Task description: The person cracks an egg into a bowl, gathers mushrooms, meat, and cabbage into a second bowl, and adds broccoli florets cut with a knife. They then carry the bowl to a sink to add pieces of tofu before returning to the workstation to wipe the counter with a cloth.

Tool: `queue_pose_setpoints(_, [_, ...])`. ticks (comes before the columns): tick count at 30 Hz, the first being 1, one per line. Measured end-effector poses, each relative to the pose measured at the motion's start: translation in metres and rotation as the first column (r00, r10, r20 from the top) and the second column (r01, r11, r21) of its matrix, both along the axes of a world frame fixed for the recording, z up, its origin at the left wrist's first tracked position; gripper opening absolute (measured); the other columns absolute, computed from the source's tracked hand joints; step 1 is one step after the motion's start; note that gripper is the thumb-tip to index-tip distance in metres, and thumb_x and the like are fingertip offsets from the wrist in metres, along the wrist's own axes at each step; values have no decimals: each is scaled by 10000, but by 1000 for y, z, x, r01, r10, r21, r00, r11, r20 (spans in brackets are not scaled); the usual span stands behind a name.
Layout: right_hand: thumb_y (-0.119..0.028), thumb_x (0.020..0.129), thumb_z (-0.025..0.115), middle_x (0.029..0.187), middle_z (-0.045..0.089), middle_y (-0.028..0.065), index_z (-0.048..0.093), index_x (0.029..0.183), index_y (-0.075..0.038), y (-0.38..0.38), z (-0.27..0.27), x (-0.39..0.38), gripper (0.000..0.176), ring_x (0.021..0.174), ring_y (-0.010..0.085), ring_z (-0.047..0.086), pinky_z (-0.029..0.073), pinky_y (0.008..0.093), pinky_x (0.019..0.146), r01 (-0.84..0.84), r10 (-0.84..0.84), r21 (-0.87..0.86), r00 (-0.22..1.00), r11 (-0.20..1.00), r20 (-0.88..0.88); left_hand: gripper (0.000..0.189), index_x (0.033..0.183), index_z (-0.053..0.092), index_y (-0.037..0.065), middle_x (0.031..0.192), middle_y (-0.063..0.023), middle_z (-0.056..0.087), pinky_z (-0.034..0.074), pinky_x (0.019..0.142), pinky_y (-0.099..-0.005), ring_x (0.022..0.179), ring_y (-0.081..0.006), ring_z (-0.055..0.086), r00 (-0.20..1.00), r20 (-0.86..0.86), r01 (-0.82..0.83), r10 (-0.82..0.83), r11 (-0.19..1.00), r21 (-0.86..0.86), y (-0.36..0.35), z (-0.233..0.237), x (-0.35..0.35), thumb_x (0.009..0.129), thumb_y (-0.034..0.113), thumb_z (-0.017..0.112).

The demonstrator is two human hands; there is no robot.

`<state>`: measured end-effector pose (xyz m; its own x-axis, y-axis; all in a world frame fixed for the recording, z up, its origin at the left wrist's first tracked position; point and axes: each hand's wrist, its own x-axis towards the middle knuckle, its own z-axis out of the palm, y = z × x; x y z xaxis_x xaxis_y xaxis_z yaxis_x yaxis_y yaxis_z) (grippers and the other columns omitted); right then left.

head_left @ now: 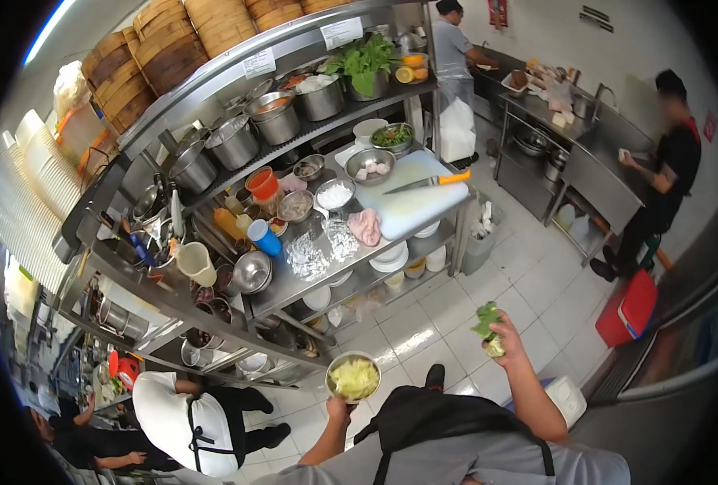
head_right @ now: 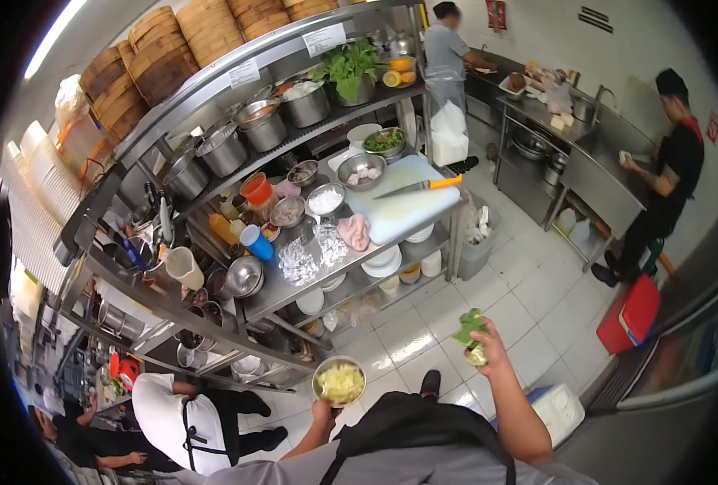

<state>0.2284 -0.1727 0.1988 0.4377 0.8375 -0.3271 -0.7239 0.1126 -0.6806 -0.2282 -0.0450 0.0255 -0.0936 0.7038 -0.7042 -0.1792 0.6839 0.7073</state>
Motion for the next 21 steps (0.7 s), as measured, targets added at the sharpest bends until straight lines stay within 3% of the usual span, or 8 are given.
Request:
queue_pose_setpoints(2, [-59,810,654,1061,590,69,466,1266,-168,36,7,18,505,810,200,615,522,324,524,-79,81,-42,996,996,34,423,1279,492,-29,1101,-184,639,595,632,-406,872,-323,691,999,35,15,-18,995,96,47,6,66,906,165,529])
queue_pose_setpoints(4, [-56,817,651,1059,590,73,458,1275,-156,70,18,52,508,817,195,615,514,312,525,-129,147,-137,981,982,131,457,1286,498,-16,1128,-160,631,574,747,-441,934,-299,670,958,270,15,-99,955,295,109,1,134,928,250,599])
queue_pose_setpoints(7, [-59,814,666,1051,598,81,463,1267,-138,119,28,112,502,851,196,615,514,320,568,-162,181,-127,971,979,156,318,1169,543,-14,1022,-140,647,536,633,-399,838,-258,657,949,224,139,-220,933,331,198,73,249,914,175,545])
queue_pose_setpoints(10, [-57,802,684,1064,604,86,465,1261,-119,184,39,176,512,899,201,617,524,328,654,-225,263,-168,929,960,260,267,1112,549,-20,928,-132,658,518,506,-321,687,-215,651,956,184,149,-227,920,361,275,124,348,876,94,494])
queue_pose_setpoints(14, [-71,765,741,1100,605,85,463,1264,-91,303,51,249,571,945,205,611,505,329,774,-338,392,-200,824,920,409,249,1087,543,-36,877,-135,663,511,458,-288,612,-208,640,967,180,103,-182,920,378,356,116,433,878,89,490])
queue_pose_setpoints(17, [-87,741,772,1084,607,85,468,1272,-89,416,17,301,613,930,205,605,498,346,769,-367,386,-164,689,916,613,287,1151,531,-12,896,-130,664,529,471,-268,618,-213,646,989,130,35,-72,963,266,388,92,461,884,73,464])
queue_pose_setpoints(19, [-99,729,784,1068,608,96,476,1270,-81,473,26,323,622,927,204,604,495,346,780,-432,505,-279,608,858,612,310,1187,526,18,905,-120,664,542,500,-294,620,-228,652,988,153,-8,-19,984,177,391,81,463,894,112,490])
queue_pose_setpoints(21, [-132,691,800,1069,620,123,497,1250,-65,535,12,345,640,937,230,612,496,356,805,-475,569,-338,518,812,639,336,1195,528,18,909,-124,668,546,526,-318,633,-243,657,995,-45,98,-92,982,162,386,105,465,890,158,535])
